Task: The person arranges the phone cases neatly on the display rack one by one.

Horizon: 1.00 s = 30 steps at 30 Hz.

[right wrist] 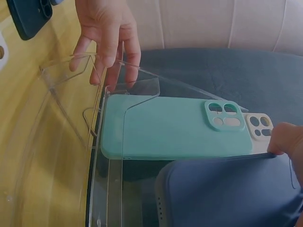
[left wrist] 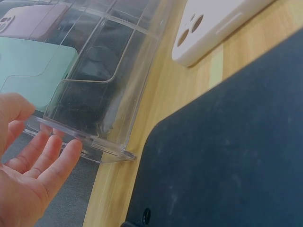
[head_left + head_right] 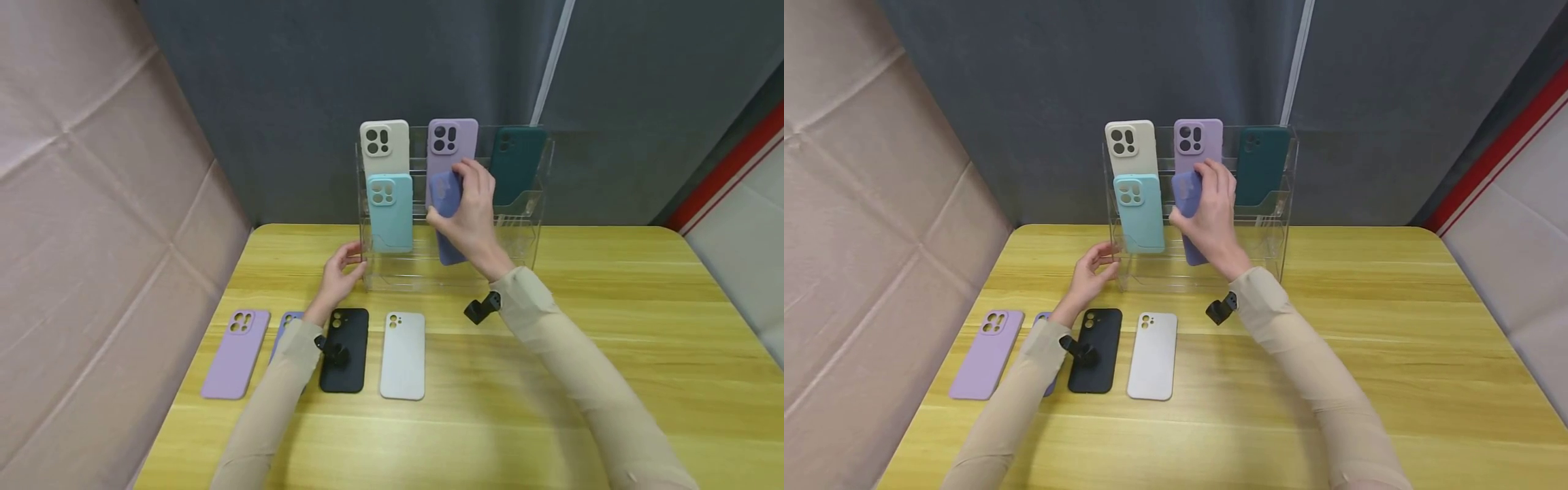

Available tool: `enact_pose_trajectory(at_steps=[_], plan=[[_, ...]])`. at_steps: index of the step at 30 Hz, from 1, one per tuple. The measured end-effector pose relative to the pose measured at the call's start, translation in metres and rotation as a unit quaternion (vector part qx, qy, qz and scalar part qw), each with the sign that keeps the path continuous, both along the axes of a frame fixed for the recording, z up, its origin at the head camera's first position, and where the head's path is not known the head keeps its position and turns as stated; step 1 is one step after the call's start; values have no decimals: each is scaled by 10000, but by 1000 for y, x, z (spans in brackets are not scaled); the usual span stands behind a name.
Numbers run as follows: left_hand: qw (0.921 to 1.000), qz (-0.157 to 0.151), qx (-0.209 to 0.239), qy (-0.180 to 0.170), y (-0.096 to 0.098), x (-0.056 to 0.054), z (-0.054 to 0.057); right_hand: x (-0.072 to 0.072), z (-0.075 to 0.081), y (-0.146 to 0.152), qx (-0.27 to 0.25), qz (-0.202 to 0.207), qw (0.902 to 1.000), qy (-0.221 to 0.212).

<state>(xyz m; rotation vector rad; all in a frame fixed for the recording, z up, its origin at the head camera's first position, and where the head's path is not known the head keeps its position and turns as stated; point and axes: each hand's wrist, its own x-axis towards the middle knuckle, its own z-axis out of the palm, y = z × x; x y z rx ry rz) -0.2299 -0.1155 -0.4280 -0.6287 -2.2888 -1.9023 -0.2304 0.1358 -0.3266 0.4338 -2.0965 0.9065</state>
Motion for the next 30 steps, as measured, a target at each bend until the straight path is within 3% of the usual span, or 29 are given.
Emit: enact_pose_trajectory(at_steps=[8, 16, 30], plan=[[10000, -14, 0, 7, 0, 0, 1, -20, 1, -8, -286, -147, 9979, 565], [10000, 4, 15, -36, 0, 1, 1, -31, -8, -13, -588, -402, 9957, 587], [10000, -19, -4, -47, 0, 1, 1, -38, -35, -15, -729, -777, 9915, 746]])
